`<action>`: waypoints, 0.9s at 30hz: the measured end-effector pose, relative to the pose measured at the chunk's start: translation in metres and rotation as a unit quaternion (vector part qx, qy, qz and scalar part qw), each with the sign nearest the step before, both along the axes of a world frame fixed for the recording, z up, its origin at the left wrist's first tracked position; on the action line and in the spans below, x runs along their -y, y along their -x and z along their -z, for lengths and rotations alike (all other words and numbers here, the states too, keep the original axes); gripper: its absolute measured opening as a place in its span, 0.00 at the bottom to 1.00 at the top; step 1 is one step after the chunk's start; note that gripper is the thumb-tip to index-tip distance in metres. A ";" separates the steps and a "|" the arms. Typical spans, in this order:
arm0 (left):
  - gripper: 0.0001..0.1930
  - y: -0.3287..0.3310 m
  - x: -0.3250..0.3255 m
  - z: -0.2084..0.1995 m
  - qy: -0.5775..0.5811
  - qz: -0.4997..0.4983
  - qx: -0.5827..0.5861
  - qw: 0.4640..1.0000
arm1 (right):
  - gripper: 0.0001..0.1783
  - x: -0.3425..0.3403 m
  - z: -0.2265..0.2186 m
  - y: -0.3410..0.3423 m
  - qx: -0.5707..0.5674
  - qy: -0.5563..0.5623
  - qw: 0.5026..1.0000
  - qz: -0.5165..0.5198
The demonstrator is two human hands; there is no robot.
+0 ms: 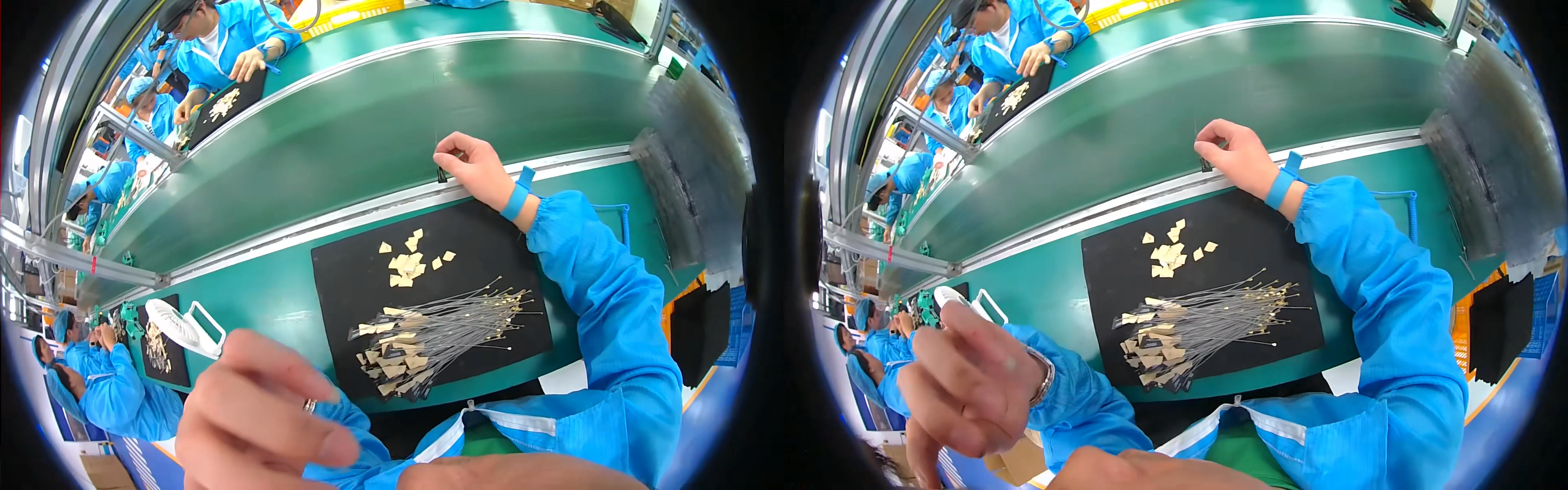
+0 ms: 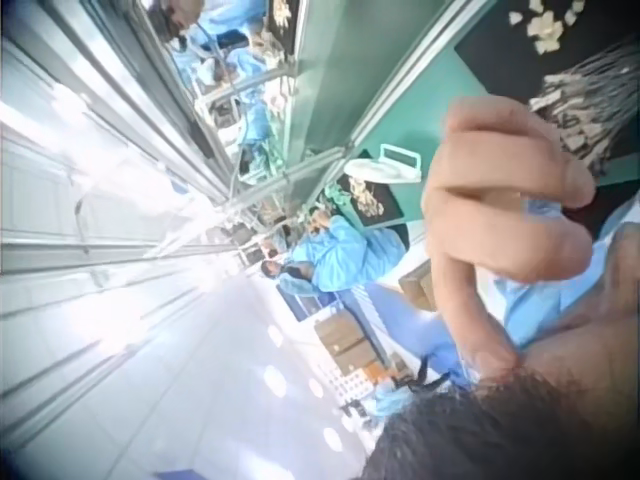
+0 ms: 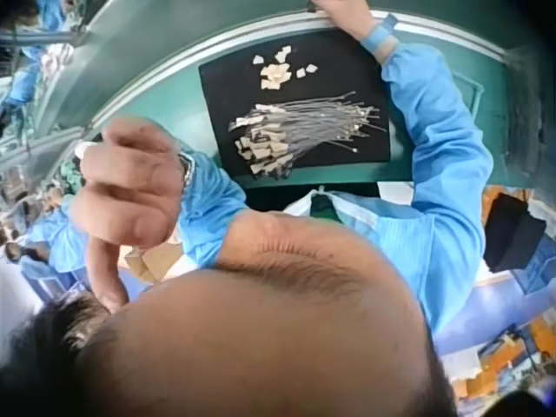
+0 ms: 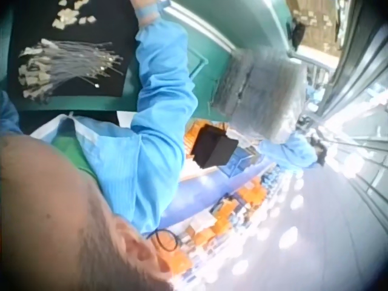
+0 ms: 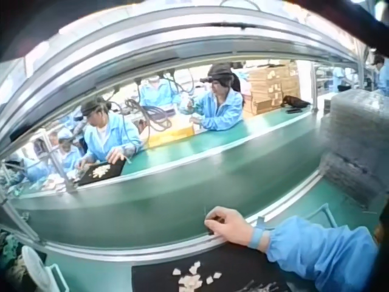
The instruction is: Assembling small electronic components onto wires using a jig on a factory production line.
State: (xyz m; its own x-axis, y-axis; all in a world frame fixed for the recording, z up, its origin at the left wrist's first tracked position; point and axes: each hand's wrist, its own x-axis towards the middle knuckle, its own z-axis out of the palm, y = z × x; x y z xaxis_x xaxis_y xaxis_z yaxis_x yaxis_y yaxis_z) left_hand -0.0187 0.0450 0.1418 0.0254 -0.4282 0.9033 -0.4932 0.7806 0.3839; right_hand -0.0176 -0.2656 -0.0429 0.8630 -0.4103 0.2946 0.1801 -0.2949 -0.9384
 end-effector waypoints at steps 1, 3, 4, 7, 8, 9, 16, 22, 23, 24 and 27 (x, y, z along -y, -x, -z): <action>0.17 -0.002 0.003 0.000 -0.029 -0.003 0.015 0.999 | 0.08 0.003 0.000 0.001 -0.011 0.013 1.000 0.013; 0.15 0.007 0.018 -0.014 -0.089 -0.032 0.003 0.996 | 0.10 0.009 0.003 0.003 -0.013 0.024 0.999 0.030; 0.15 0.012 0.019 -0.007 -0.090 -0.037 -0.003 0.995 | 0.10 0.013 0.007 0.003 -0.009 0.032 0.999 0.031; 0.16 0.010 0.011 0.011 0.045 -0.070 -0.129 0.988 | 0.09 0.013 0.005 0.003 -0.010 0.025 0.999 0.032; 0.16 0.007 0.007 0.012 0.045 -0.070 -0.135 0.987 | 0.10 0.015 0.005 0.002 -0.012 0.027 0.999 0.032; 0.17 0.005 0.004 0.013 0.035 -0.072 -0.136 0.987 | 0.10 0.017 0.009 0.004 -0.013 0.037 0.999 0.036; 0.18 0.005 -0.007 0.007 0.002 -0.133 -0.085 0.987 | 0.09 0.013 0.003 0.005 -0.001 0.038 0.999 0.035; 0.13 0.007 -0.011 0.011 0.084 -0.071 -0.130 0.985 | 0.06 0.007 0.008 0.003 -0.009 0.043 0.999 0.021; 0.13 0.005 -0.007 0.010 0.081 -0.074 -0.133 0.985 | 0.06 0.010 0.006 0.005 -0.006 0.049 0.998 0.040; 0.13 0.002 -0.001 0.008 0.039 -0.062 -0.107 0.992 | 0.06 0.014 0.004 0.007 0.004 0.047 0.998 0.037; 0.13 0.007 -0.006 0.008 0.037 -0.051 -0.117 0.991 | 0.07 0.014 0.005 0.006 -0.006 0.040 0.999 0.024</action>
